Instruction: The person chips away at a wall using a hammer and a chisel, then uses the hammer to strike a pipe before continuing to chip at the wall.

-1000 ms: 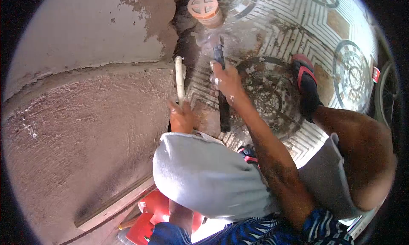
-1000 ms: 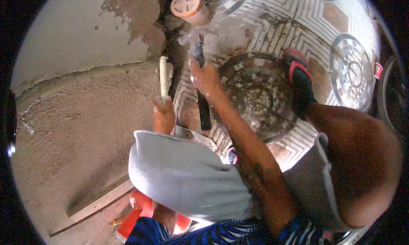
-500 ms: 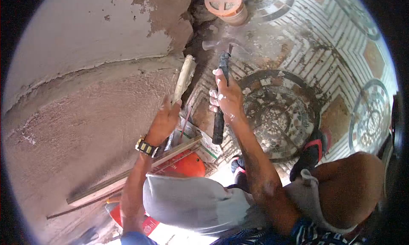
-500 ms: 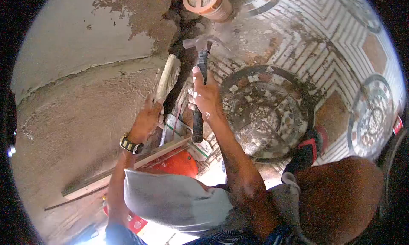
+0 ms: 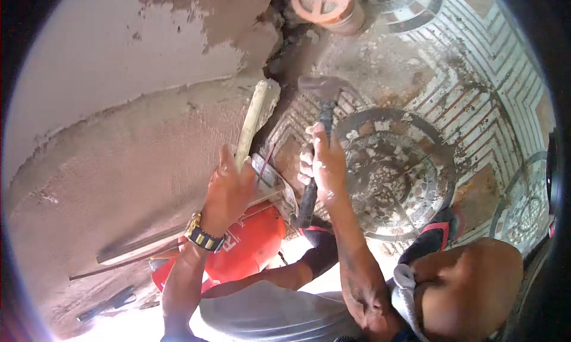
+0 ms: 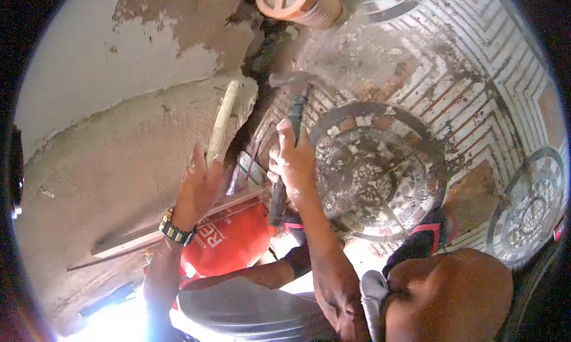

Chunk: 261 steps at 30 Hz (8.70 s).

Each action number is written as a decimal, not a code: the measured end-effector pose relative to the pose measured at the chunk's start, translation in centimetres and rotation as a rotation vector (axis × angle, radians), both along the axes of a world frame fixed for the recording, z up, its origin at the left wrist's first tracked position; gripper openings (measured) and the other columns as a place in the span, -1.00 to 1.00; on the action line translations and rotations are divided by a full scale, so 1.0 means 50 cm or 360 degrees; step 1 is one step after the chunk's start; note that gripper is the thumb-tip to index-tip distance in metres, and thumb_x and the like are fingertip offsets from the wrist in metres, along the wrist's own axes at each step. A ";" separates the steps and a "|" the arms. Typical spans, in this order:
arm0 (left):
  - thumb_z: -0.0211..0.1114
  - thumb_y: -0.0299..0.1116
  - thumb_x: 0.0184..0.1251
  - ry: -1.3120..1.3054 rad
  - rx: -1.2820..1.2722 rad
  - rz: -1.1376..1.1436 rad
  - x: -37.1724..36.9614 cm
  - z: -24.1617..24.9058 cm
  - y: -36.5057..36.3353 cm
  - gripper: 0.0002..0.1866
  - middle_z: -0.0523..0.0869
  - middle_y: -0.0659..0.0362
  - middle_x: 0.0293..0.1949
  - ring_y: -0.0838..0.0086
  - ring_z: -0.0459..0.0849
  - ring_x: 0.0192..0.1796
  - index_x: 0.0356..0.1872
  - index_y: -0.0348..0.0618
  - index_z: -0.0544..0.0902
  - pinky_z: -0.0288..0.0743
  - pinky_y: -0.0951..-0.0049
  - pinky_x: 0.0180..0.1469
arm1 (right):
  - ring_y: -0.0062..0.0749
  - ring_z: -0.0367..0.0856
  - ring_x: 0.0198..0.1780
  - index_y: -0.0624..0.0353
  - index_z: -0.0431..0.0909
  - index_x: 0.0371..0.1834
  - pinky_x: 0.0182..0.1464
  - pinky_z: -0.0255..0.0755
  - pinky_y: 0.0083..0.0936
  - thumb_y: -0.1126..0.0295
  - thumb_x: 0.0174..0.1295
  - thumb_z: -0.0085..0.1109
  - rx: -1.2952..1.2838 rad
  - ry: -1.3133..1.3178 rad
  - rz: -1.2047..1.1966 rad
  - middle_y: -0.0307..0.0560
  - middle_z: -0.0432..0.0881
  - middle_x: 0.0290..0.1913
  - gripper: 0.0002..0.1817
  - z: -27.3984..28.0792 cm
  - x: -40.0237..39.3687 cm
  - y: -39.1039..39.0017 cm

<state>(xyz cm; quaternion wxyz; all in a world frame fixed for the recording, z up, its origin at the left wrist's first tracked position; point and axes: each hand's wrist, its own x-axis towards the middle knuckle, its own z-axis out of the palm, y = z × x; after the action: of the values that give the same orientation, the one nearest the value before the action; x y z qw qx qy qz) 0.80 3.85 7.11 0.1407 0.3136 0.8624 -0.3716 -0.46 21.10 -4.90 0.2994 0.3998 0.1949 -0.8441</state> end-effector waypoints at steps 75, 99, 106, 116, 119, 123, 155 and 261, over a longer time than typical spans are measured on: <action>0.31 -0.64 -0.05 -0.0300 0.1556 0.1156 0.063 -0.170 -0.104 -0.41 0.39 -0.26 -0.04 -0.12 0.52 -0.20 0.13 -0.29 0.44 0.48 0.07 -0.34 | -0.63 0.38 -0.71 0.08 0.35 -0.21 -0.74 0.28 -0.59 0.02 0.36 0.12 0.0586 0.0690 -0.0216 -0.32 0.39 -0.64 -0.65 0.006 0.015 -0.025; 0.04 -0.15 0.52 -0.0687 0.2617 0.2640 0.003 -0.087 0.019 -0.82 0.36 0.37 -0.51 0.72 0.28 -0.64 -0.11 0.06 0.31 0.11 0.64 -0.70 | -0.57 0.40 -0.71 0.16 0.39 -0.25 -0.70 0.30 -0.52 -0.04 0.34 0.10 0.0656 0.0765 -0.0017 -0.29 0.43 -0.63 -0.57 0.009 -0.004 0.003; 0.04 -0.14 0.51 -0.0589 0.2487 0.2675 0.023 -0.065 0.038 -0.80 0.37 0.35 -0.52 0.71 0.31 -0.63 -0.14 0.01 0.31 0.13 0.62 -0.70 | -0.69 0.32 -0.75 0.04 0.36 -0.32 -0.75 0.26 -0.64 0.06 0.38 0.11 0.0622 0.0957 -0.0579 -0.37 0.37 -0.65 -0.68 0.096 -0.030 0.065; 0.05 -0.10 0.51 -0.0652 0.2610 0.2701 0.013 -0.069 0.038 -0.78 0.37 0.35 -0.51 0.71 0.28 -0.63 -0.15 0.03 0.30 0.11 0.62 -0.69 | -0.46 0.42 -0.69 0.22 0.45 -0.34 -0.64 0.33 -0.42 -0.09 0.34 0.07 0.1128 0.1005 0.0217 -0.16 0.46 -0.63 -0.50 -0.026 -0.013 0.010; 0.05 -0.11 0.51 -0.0707 0.2695 0.2687 0.016 -0.073 0.035 -0.79 0.38 0.35 -0.51 0.71 0.27 -0.63 -0.15 0.05 0.30 0.11 0.63 -0.69 | -0.62 0.35 -0.72 0.12 0.40 -0.32 -0.72 0.25 -0.59 0.01 0.39 0.06 0.0789 0.0965 -0.0320 -0.30 0.38 -0.64 -0.62 0.083 -0.024 0.056; 0.05 -0.13 0.51 -0.0690 0.2644 0.2681 0.021 -0.068 0.036 -0.81 0.38 0.35 -0.50 0.71 0.29 -0.62 -0.13 0.06 0.29 0.12 0.63 -0.68 | -0.62 0.33 -0.73 0.05 0.39 -0.21 -0.75 0.24 -0.59 0.10 0.44 0.00 0.0741 0.0949 -0.0739 -0.31 0.35 -0.63 -0.74 0.067 -0.026 0.017; 0.06 -0.15 0.51 -0.0486 0.2531 0.2637 0.028 -0.100 0.028 -0.84 0.35 0.39 -0.53 0.74 0.25 -0.67 -0.18 0.06 0.37 0.05 0.66 -0.73 | -0.59 0.41 -0.69 0.13 0.43 -0.26 -0.67 0.33 -0.54 0.06 0.36 0.10 0.1209 0.1092 0.0155 -0.26 0.45 -0.60 -0.66 -0.096 0.024 -0.087; 0.26 -0.55 0.10 -0.0207 0.1424 0.0993 0.017 -0.171 -0.043 -0.54 0.38 -0.55 -0.06 -0.29 0.55 -0.29 0.10 -0.26 0.48 0.51 -0.01 -0.32 | -0.59 0.29 -0.73 0.06 0.37 -0.31 -0.71 0.23 -0.53 -0.03 0.42 -0.03 0.0241 0.0303 -0.0879 -0.31 0.36 -0.63 -0.62 -0.047 -0.037 -0.042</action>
<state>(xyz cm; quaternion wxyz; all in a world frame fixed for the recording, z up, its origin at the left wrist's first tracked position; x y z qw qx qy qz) 1.66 1.70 -1.43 0.1502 0.0947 0.9778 0.1110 -2.30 19.02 -7.27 0.0081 0.3781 0.1684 -0.9103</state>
